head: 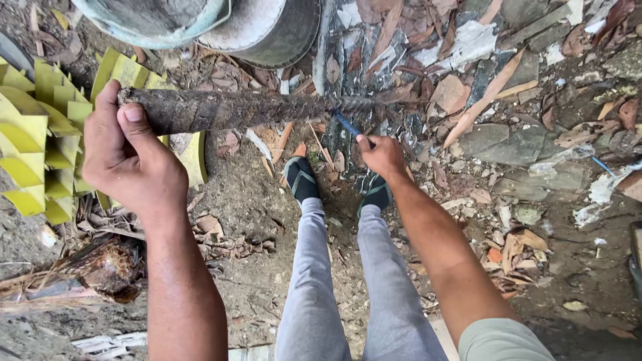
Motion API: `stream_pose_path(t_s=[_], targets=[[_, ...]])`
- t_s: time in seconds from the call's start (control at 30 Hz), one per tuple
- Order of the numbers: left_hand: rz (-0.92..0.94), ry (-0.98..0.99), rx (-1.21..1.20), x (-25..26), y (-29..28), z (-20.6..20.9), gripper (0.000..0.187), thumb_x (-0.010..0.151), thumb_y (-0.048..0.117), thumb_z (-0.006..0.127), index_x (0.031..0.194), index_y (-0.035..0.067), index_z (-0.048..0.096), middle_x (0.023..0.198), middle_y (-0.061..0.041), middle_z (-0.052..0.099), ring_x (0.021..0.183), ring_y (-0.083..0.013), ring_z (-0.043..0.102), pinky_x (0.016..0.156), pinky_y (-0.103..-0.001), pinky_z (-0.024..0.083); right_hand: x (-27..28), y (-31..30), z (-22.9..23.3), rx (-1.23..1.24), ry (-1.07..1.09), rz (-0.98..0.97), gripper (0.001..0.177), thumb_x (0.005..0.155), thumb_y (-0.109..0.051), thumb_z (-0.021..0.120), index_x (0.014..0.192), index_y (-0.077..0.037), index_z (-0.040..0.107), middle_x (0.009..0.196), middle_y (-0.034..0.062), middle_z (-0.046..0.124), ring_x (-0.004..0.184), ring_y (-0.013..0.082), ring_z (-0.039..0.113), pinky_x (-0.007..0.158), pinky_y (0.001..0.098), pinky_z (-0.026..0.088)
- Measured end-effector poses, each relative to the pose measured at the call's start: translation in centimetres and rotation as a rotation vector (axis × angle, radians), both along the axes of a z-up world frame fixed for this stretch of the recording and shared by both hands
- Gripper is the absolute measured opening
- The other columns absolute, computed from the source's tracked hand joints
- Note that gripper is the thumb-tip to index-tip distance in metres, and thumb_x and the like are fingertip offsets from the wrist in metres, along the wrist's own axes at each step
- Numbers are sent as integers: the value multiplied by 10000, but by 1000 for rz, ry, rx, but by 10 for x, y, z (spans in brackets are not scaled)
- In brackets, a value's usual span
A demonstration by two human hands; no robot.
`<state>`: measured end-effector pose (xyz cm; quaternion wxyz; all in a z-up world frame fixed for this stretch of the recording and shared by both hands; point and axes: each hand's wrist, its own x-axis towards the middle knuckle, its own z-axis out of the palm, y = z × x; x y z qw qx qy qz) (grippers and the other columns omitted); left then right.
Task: Dismantling a wooden frame and cleaning debris using a pry bar.
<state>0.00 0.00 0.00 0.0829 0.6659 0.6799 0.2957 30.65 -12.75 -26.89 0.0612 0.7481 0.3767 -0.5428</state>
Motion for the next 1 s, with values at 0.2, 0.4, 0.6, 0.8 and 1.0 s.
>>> stream_pose_path(t_s=[0.2, 0.4, 0.6, 0.8, 1.0], targets=[[-15, -29, 46, 1, 12, -12, 252, 1207, 124, 613, 1374, -36, 711, 908, -46, 680, 795, -98, 607, 683, -245, 454, -8, -15, -17, 193, -133, 79, 392, 958, -555, 617, 997, -205, 790, 723, 156, 709, 691, 408, 686, 630, 528, 531], [18, 67, 104, -1, 31, -18, 239, 1136, 112, 676, 1267, -63, 773, 805, -67, 640, 712, -133, 533, 623, -288, 392, -15, -41, -67, 379, -117, 14, 376, 941, -531, 639, 954, -174, 756, 704, 158, 710, 685, 413, 705, 637, 525, 545], [-73, -13, 94, -30, 33, -25, 323, 1142, 94, 590, 1355, -123, 699, 961, -93, 671, 879, -121, 620, 761, -272, 473, -37, -58, -108, 534, -118, -80, 357, 950, -513, 630, 969, -175, 744, 710, 187, 697, 710, 472, 664, 624, 579, 496], [4, -29, 98, -38, 19, -30, 275, 1183, 103, 643, 1358, -82, 748, 1009, -112, 740, 923, -156, 663, 767, -262, 518, -16, -62, -61, 545, -183, -37, 366, 963, -497, 635, 937, -146, 735, 695, 189, 684, 701, 471, 655, 620, 576, 497], [164, -103, 24, 9, 8, -1, 212, 1121, 29, 647, 1293, -44, 746, 918, -137, 682, 862, -187, 627, 827, -311, 518, 33, -2, 37, 647, -69, -14, 324, 958, -436, 676, 949, -122, 757, 652, 160, 662, 612, 381, 682, 578, 480, 524]])
